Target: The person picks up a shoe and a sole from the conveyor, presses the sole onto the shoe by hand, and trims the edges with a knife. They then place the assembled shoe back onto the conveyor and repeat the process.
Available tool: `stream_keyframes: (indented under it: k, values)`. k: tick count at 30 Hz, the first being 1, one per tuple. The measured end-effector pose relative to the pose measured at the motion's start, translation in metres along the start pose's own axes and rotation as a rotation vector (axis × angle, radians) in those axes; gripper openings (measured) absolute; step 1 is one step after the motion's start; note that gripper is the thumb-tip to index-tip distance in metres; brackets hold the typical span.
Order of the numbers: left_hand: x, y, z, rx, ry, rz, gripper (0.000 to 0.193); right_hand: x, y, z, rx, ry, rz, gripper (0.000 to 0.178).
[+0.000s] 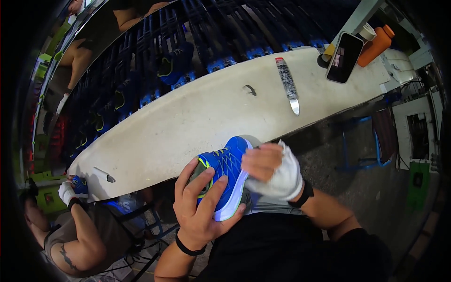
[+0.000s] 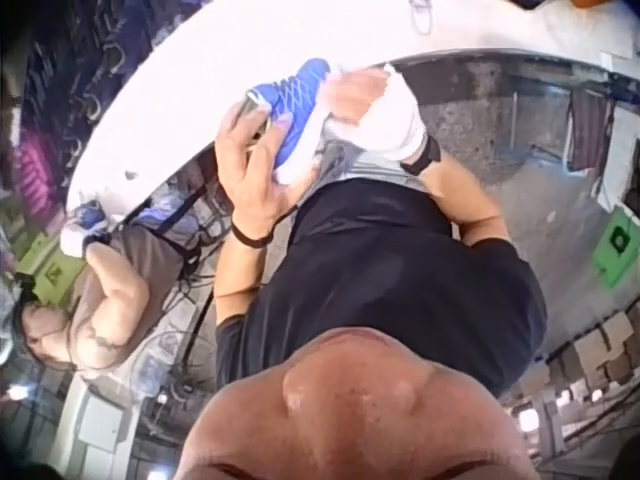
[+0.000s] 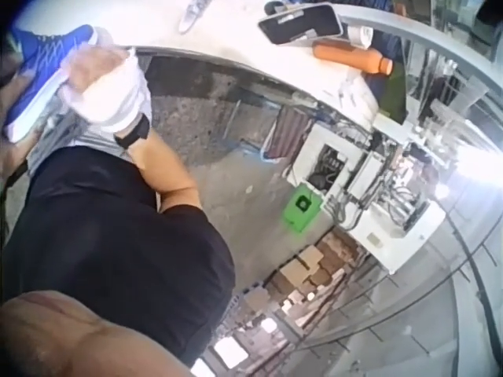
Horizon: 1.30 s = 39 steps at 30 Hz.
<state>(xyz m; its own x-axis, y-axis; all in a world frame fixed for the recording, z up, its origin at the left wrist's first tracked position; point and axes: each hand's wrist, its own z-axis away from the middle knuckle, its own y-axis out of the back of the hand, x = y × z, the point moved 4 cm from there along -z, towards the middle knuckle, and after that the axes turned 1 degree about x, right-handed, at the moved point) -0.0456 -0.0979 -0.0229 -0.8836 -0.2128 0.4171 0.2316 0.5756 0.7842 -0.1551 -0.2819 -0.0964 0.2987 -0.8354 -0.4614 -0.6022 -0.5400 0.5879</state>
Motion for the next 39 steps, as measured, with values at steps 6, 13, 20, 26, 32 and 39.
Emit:
stream_keyframes:
  k: [6,13,20,26,32,39]
  values:
    - [0.001,-0.001,0.001,0.008,0.005,0.012,0.06,0.023,0.001,0.012,-0.11,-0.152,0.066,0.054]
    - [0.018,0.006,-0.049,-0.102,-0.043,0.502,0.077,-0.025,0.017,-0.003,0.093,-0.029,-0.093,0.091]
    - [-0.114,-0.021,-0.198,0.013,-0.025,0.086,0.059,-0.014,0.056,-0.001,0.014,-0.232,-0.147,0.106]
    - [-0.289,-0.059,-0.254,-0.353,0.463,-0.305,0.086,-0.006,0.061,0.018,0.163,-0.483,-0.342,0.109]
    - [-0.331,-0.138,-0.245,-0.413,0.599,-0.278,0.091,0.11,-0.058,0.113,0.206,-0.404,-0.569,0.082]
    - [-0.233,-0.052,-0.244,-0.369,0.671,-0.026,0.084,0.028,0.077,-0.017,0.243,-0.627,-0.489,0.078]
